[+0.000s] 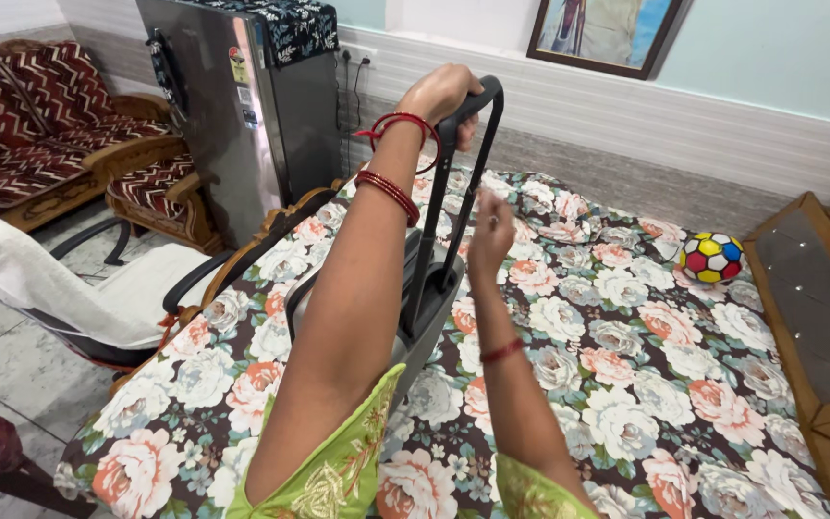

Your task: The person places a folded green cloth into a silver suitcase on a bed, closes the suitcase, and then extends and retracts the telescopic handle.

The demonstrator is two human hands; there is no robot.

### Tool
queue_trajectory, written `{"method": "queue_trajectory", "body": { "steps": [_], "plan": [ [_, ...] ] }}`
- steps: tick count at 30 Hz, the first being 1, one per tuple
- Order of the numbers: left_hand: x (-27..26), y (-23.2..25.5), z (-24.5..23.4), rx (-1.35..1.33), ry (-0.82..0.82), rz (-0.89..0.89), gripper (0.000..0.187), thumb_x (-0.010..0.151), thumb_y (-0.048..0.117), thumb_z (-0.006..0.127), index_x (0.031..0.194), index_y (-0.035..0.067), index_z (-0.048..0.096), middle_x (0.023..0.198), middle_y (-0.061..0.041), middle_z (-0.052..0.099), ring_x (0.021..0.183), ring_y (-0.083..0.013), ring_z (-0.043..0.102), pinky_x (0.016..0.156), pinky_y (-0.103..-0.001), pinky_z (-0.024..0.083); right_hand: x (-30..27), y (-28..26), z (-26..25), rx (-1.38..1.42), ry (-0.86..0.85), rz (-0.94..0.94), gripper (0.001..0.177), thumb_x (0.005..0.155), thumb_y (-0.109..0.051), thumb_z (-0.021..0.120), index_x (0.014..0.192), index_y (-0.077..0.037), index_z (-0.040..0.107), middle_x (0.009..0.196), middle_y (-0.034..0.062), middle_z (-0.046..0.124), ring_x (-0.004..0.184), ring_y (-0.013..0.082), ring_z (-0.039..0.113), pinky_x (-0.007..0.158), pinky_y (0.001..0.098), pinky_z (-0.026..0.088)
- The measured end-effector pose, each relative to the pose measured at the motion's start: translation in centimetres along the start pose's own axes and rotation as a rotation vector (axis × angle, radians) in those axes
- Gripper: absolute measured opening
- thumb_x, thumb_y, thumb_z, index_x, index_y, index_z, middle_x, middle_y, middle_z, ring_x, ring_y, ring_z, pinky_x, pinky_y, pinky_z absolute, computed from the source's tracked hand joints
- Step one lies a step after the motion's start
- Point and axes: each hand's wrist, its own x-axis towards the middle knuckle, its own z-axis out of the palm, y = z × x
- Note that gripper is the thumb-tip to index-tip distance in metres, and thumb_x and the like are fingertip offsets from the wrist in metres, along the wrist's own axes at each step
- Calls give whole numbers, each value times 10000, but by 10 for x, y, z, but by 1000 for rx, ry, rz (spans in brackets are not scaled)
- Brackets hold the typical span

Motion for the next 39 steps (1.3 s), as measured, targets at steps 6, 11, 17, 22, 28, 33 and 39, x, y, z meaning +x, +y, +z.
{"method": "queue_trajectory", "body": {
  "steps": [6, 11, 17, 22, 28, 33, 39],
  "plan": [
    [-8, 6, 3, 42, 35, 7, 370, 978, 242, 458, 774, -36, 594, 556, -138, 593, 404, -223, 603, 463, -401, 591, -79, -39, 8, -252, -269, -310, 291, 987, -200, 715, 1218, -32, 663, 961, 38, 775, 825, 118, 766, 727, 263, 612],
    [-13, 2, -1, 59, 31, 32, 373, 973, 251, 462, 788, -38, 608, 562, -137, 609, 416, -218, 625, 487, -394, 610, -70, -20, 4, 164, -430, 23, 220, 954, -89, 759, 1137, 15, 695, 976, 91, 776, 890, 159, 751, 798, 275, 603],
    [-13, 0, 10, 6, -17, 19, 368, 971, 263, 476, 796, -34, 607, 564, -132, 619, 432, -216, 621, 508, -399, 625, -58, 41, -5, 940, -668, 541, 342, 1006, -237, 700, 1160, 65, 657, 986, 114, 718, 855, 195, 711, 828, 322, 590],
    [-19, 3, 11, 17, -17, 62, 374, 956, 261, 480, 767, -28, 623, 554, -142, 626, 427, -224, 628, 498, -393, 617, -53, 55, -8, 1080, -729, 598, 427, 1018, -316, 683, 1209, 61, 630, 1010, 124, 721, 854, 208, 701, 810, 355, 583],
    [-27, 7, 3, 114, 1, 64, 404, 962, 268, 464, 750, -25, 645, 555, -165, 641, 438, -242, 643, 512, -390, 617, -60, 41, -7, 1028, -725, 576, 429, 1027, -337, 672, 1228, 41, 637, 1032, 118, 724, 886, 210, 690, 826, 359, 575],
    [-15, 10, 5, 147, -19, 19, 391, 946, 249, 456, 733, -33, 622, 577, -187, 655, 486, -292, 682, 542, -426, 632, -67, 24, -11, 885, -655, 550, 411, 1041, -361, 651, 1187, 23, 677, 995, 103, 733, 858, 203, 681, 824, 324, 571],
    [-4, 9, 5, 258, -90, 12, 422, 933, 257, 428, 722, -42, 637, 610, -200, 692, 523, -295, 723, 548, -413, 617, -5, -6, -12, 210, -67, 285, 549, 1037, -486, 583, 1355, -39, 618, 1226, 144, 685, 1096, 203, 637, 997, 368, 523]
  ]
}}
